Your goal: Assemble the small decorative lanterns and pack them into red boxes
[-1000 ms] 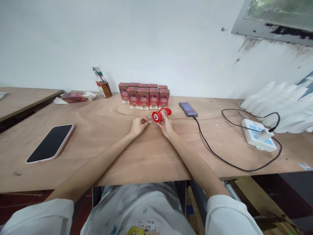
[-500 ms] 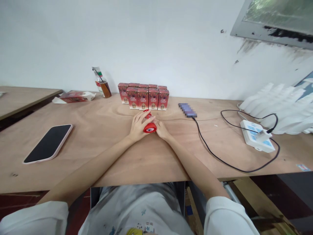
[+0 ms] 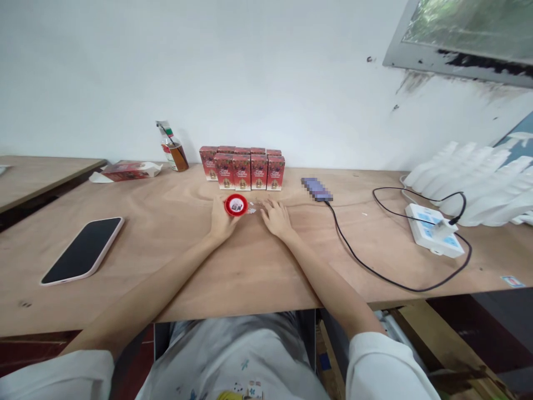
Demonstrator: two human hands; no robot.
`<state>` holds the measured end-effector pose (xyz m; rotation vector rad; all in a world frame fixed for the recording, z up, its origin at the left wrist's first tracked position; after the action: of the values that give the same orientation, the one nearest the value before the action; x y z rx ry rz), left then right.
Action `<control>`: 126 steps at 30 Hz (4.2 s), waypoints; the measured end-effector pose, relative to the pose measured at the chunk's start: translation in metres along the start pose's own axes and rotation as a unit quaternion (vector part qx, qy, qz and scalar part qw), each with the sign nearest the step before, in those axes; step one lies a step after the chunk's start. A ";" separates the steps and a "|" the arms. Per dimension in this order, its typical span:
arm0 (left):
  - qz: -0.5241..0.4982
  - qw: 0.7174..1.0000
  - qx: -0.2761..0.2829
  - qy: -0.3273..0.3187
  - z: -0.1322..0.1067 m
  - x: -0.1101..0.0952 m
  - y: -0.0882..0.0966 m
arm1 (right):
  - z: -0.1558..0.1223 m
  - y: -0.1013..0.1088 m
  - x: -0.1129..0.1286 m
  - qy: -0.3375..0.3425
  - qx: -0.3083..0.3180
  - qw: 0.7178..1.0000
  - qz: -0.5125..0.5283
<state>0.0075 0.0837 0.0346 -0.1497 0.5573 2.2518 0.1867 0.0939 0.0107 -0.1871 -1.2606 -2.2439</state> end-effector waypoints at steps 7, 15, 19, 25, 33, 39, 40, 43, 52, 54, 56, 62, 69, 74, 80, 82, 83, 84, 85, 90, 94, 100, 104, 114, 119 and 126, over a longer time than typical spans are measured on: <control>0.002 0.998 0.056 -0.035 -0.003 -0.007 -0.007 | -0.011 0.033 0.039 0.065 -0.177 0.961 0.204; 0.035 0.995 0.076 -0.047 -0.003 -0.008 -0.008 | -0.015 0.025 0.051 0.114 -0.155 0.961 0.198; 0.042 0.995 0.077 -0.050 -0.003 -0.008 -0.009 | -0.014 0.026 0.050 0.129 -0.146 0.958 0.211; 0.055 0.990 0.107 -0.076 -0.004 -0.011 -0.009 | -0.012 0.022 0.050 0.133 -0.095 0.961 0.222; 0.070 0.985 0.129 -0.088 -0.004 -0.012 -0.010 | -0.013 0.019 0.050 0.143 -0.072 0.966 0.202; 0.061 0.986 0.133 -0.084 -0.004 -0.013 -0.010 | -0.014 0.018 0.052 0.160 -0.074 0.968 0.180; 0.057 0.986 0.135 -0.079 -0.004 -0.012 -0.011 | -0.015 0.018 0.051 0.156 -0.074 0.968 0.181; 0.056 0.987 0.138 -0.066 -0.003 -0.011 -0.011 | -0.015 0.017 0.051 0.138 -0.082 0.970 0.185; 0.080 0.985 0.135 -0.066 -0.003 -0.009 -0.012 | -0.017 0.020 0.053 0.130 -0.125 0.969 0.169; 0.088 0.984 0.135 -0.072 -0.003 -0.010 -0.012 | -0.017 0.021 0.052 0.134 -0.132 0.969 0.159; 0.095 0.983 0.136 -0.076 -0.003 -0.011 -0.013 | -0.017 0.021 0.052 0.137 -0.134 0.970 0.149; 0.080 0.983 0.149 -0.071 -0.004 -0.010 -0.014 | -0.016 0.019 0.052 0.153 -0.125 0.969 0.147; 0.091 0.982 0.151 -0.075 -0.004 -0.010 -0.015 | -0.017 0.007 0.052 0.159 -0.107 0.977 0.088; 0.104 0.982 0.143 -0.073 -0.003 -0.013 -0.013 | -0.017 0.004 0.054 0.169 -0.122 0.975 0.071; 0.107 0.982 0.145 -0.055 -0.002 -0.014 -0.012 | -0.018 0.009 0.054 0.153 -0.143 0.975 0.081; 0.108 0.982 0.145 -0.047 -0.001 -0.013 -0.011 | -0.018 0.012 0.052 0.140 -0.161 0.970 0.116; 0.111 0.982 0.148 -0.044 -0.001 -0.013 -0.010 | -0.018 0.014 0.051 0.129 -0.174 0.966 0.143; 0.113 0.981 0.151 -0.041 -0.001 -0.013 -0.010 | -0.017 0.016 0.049 0.112 -0.189 0.959 0.178; 0.115 0.980 0.155 -0.039 -0.001 -0.013 -0.010 | -0.016 0.017 0.046 0.087 -0.203 0.950 0.221; 0.133 0.980 0.151 -0.006 0.001 -0.009 -0.008 | -0.009 0.008 0.021 -0.189 -0.193 0.843 0.466; 0.167 0.976 0.138 0.019 0.002 -0.005 -0.006 | -0.017 -0.017 0.027 -0.432 0.028 0.678 0.593; 0.195 0.975 0.111 0.000 0.003 -0.005 -0.005 | -0.029 -0.024 0.059 -0.484 0.193 0.573 0.632; 0.194 0.971 0.095 -0.103 0.004 -0.017 -0.006 | -0.029 -0.022 0.064 -0.495 0.193 0.552 0.642; 0.207 0.952 0.044 -0.219 0.005 -0.030 -0.003 | -0.022 -0.024 0.054 -0.445 0.204 0.661 0.569; 0.182 0.970 0.101 -0.124 0.009 -0.015 -0.003 | -0.015 -0.019 0.028 -0.385 0.133 0.775 0.484; 0.163 0.977 0.135 0.004 0.012 0.005 0.001 | 0.007 -0.003 -0.004 -0.208 0.065 0.976 0.029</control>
<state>0.0043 0.0915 0.0445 0.0767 0.9436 2.4601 0.1874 0.1024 0.0105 -0.6630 -1.5867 -2.1274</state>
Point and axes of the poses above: each hand's wrist, its own z-axis towards the middle knuckle, its own y-axis out of the back of the hand, x = y × z, the point moved 5 cm from there along z, towards the middle knuckle, and after that the axes turned 2 degrees about -x, right-handed, at the moved point
